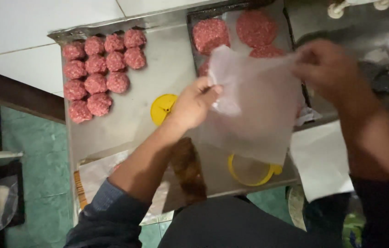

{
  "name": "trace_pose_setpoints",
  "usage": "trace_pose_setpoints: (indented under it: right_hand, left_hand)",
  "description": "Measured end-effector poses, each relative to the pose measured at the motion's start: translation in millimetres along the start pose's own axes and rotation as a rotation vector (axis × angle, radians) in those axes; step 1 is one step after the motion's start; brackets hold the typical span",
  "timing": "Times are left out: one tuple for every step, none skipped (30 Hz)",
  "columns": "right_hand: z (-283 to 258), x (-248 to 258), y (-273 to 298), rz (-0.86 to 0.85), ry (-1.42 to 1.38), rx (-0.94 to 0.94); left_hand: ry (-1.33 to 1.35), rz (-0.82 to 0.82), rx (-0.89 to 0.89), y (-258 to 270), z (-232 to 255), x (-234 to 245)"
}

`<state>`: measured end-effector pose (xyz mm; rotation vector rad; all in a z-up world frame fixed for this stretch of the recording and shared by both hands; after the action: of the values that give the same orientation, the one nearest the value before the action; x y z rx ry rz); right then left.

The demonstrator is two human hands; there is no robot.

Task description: Using a circular mold to press raw ground meat into burger patties and stacking them with paper dividers.

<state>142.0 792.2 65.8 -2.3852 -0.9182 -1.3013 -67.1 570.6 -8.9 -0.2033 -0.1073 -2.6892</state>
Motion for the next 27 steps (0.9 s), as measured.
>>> trace_pose_setpoints:
  right_hand:
    - [-3,-5,-29,0.036,0.071,0.09]
    - [1,-16,-56,0.031,0.061,0.097]
    - [2,-28,-81,0.016,-0.063,0.146]
    - [3,-41,-107,0.001,-0.187,0.194]
    - [11,-55,-134,-0.01,-0.198,0.192]
    - [17,-69,-159,-0.002,-0.235,0.235]
    - [21,-83,-186,0.011,-0.273,0.281]
    - [29,-100,-211,0.003,-0.284,0.284]
    - [33,-114,-233,0.081,-0.252,0.437]
    - [35,-128,-252,0.159,-0.219,0.59]
    - [29,-132,-253,0.145,-0.229,0.59]
    - [23,-135,-255,0.155,-0.201,0.557]
    - [17,-135,-257,0.169,-0.168,0.525]
    - [14,-141,-261,0.158,-0.174,0.526]
    - [14,-146,-264,0.14,-0.135,0.468]
    - [15,-151,-267,0.121,-0.095,0.41]
    - [18,-158,-270,0.111,-0.098,0.41]
    - [20,-162,-271,0.144,-0.061,0.453]
    - [22,-166,-272,0.18,-0.023,0.494]
    - [20,-168,-271,0.173,-0.025,0.494]
    - [20,-169,-269,0.163,-0.015,0.468]
    - [19,-169,-268,0.152,-0.004,0.441]
    - [24,-177,-268,0.151,-0.003,0.441]
    - [29,-184,-267,0.163,0.034,0.463]
    - [30,-192,-267,0.171,0.068,0.49]
    - [39,-206,-269,0.167,0.066,0.495]
    - [38,-216,-265,0.324,0.165,0.741]
  left_hand:
    - [0.107,0.027,0.048,-18,-19,4]
    - [0.098,0.035,0.052,-33,-24,8]
    - [0.138,0.088,0.055,-48,-30,14]
    - [0.179,0.14,0.057,-63,-36,22]
    - [0.171,0.146,0.07,-73,-34,23]
    - [0.044,0.259,0.156,-83,-36,29]
    - [-0.086,0.372,0.237,-93,-37,37]
    - [-0.095,0.379,0.244,-102,-34,38]
    - [-0.238,0.422,0.311,-108,-31,40]
    - [-0.382,0.462,0.378,-114,-28,43]
    - [-0.386,0.468,0.393,-124,-43,45]
    - [-0.455,0.493,0.355,-132,-56,49]
    - [-0.521,0.517,0.311,-143,-67,51]
    - [-0.523,0.521,0.322,-147,-75,53]
    - [-0.68,0.553,0.222,-153,-77,54]
    - [-0.837,0.58,0.119,-158,-79,54]
    - [-0.838,0.581,0.13,-159,-75,52]
    - [-0.834,0.582,0.196,-159,-72,52]
    - [-0.829,0.583,0.259,-160,-68,51]
    - [-0.829,0.583,0.266,-159,-68,51]
    - [-0.811,0.596,0.279,-157,-66,51]
    - [-0.794,0.609,0.292,-155,-64,50]
    - [-0.792,0.609,0.293,-150,-64,51]
    - [-0.771,0.642,0.233,-145,-61,52]
    - [-0.752,0.679,0.175,-138,-58,55]
    - [-0.752,0.685,0.18,-124,-53,55]
    - [-0.768,0.704,0.022,-111,-41,54]
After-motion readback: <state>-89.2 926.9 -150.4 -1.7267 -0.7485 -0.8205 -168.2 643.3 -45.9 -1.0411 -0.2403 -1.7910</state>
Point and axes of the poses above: each hand's wrist, its own y-axis away from the middle knuckle, its own x-axis out of the back of the hand, z = x × y, the point moved 4 cm from there along -y, towards the middle knuckle, and after that the axes turned 3 degrees about z, right-handed, at the moved point
